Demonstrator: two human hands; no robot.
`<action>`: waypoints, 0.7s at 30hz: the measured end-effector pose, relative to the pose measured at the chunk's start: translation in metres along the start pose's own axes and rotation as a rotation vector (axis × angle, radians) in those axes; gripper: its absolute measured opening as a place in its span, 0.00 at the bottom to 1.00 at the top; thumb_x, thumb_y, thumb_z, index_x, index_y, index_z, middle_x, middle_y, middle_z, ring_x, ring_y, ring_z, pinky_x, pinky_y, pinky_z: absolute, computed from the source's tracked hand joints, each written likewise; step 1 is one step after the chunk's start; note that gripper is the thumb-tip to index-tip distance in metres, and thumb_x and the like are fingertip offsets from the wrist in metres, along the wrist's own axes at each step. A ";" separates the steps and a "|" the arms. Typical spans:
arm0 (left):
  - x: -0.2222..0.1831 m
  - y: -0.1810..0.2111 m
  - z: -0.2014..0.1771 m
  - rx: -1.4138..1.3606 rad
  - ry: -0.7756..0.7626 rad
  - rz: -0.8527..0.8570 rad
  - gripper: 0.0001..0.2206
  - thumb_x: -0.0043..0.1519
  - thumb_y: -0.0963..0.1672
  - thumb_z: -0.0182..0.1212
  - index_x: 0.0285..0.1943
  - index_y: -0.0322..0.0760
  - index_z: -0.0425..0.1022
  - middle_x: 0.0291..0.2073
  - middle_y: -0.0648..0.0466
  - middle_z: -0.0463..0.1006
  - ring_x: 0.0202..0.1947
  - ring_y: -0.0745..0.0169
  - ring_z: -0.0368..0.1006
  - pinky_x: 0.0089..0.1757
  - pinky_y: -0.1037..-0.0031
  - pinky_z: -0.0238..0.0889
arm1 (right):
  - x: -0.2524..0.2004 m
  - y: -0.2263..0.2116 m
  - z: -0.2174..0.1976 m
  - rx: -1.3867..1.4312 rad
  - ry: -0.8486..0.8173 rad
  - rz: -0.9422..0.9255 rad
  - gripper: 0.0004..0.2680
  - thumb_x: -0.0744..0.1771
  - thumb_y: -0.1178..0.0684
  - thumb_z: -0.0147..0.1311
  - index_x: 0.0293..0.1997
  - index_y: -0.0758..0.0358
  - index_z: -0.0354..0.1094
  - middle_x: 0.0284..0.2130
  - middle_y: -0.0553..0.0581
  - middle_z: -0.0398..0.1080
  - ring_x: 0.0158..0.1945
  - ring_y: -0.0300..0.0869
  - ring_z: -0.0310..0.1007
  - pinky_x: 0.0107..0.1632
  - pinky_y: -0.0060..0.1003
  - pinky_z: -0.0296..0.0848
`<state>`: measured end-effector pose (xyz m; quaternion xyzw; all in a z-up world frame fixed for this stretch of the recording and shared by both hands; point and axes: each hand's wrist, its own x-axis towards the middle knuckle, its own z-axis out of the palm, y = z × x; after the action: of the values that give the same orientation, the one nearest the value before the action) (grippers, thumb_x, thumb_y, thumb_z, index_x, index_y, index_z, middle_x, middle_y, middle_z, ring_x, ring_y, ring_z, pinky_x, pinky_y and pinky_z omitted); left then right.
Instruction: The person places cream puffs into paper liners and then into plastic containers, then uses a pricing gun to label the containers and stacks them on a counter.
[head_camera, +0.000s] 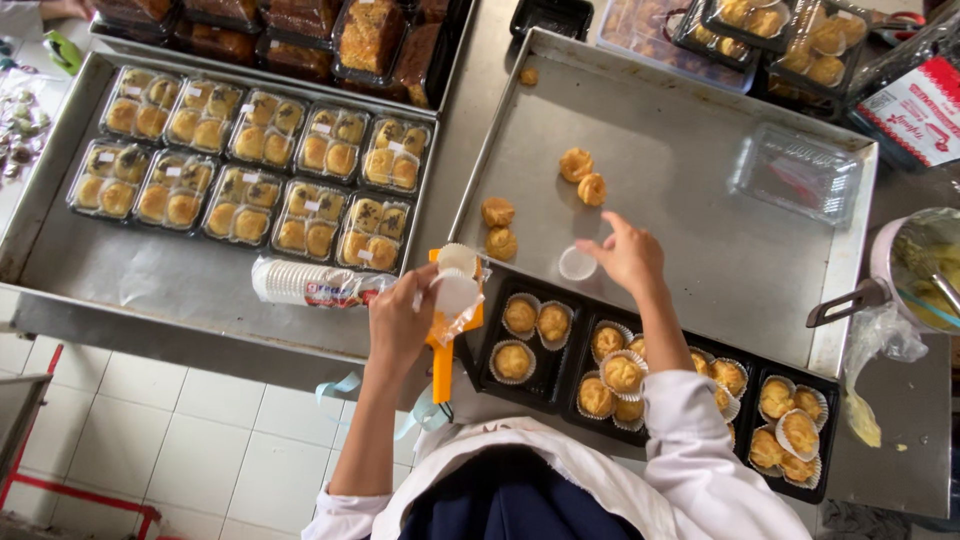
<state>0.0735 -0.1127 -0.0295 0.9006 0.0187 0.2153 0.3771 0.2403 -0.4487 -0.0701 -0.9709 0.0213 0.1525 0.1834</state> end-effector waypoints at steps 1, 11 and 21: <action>-0.003 0.000 0.004 -0.006 -0.001 0.007 0.05 0.61 0.39 0.66 0.44 0.34 0.79 0.37 0.50 0.85 0.34 0.54 0.81 0.35 0.67 0.72 | 0.019 0.007 0.001 0.000 0.008 0.005 0.26 0.62 0.38 0.68 0.62 0.57 0.63 0.41 0.59 0.78 0.43 0.48 0.78 0.47 0.45 0.73; -0.018 0.004 0.067 -0.825 -0.096 -0.326 0.06 0.58 0.35 0.57 0.29 0.28 0.65 0.34 0.55 0.83 0.25 0.82 0.61 0.27 0.84 0.57 | 0.090 -0.008 0.037 0.446 0.450 -0.029 0.28 0.57 0.47 0.77 0.53 0.64 0.58 0.45 0.61 0.71 0.48 0.48 0.74 0.50 0.41 0.76; 0.000 0.051 0.087 -0.734 -0.183 -0.368 0.07 0.59 0.36 0.59 0.30 0.24 0.66 0.33 0.54 0.82 0.25 0.81 0.62 0.26 0.80 0.59 | -0.154 -0.065 -0.045 1.127 -0.232 -0.557 0.23 0.59 0.56 0.70 0.60 0.67 0.68 0.49 0.58 0.76 0.51 0.42 0.78 0.58 0.38 0.78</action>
<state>0.1016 -0.2075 -0.0492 0.7037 0.0677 0.0558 0.7050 0.1132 -0.4069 0.0386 -0.6719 -0.1748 0.1688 0.6996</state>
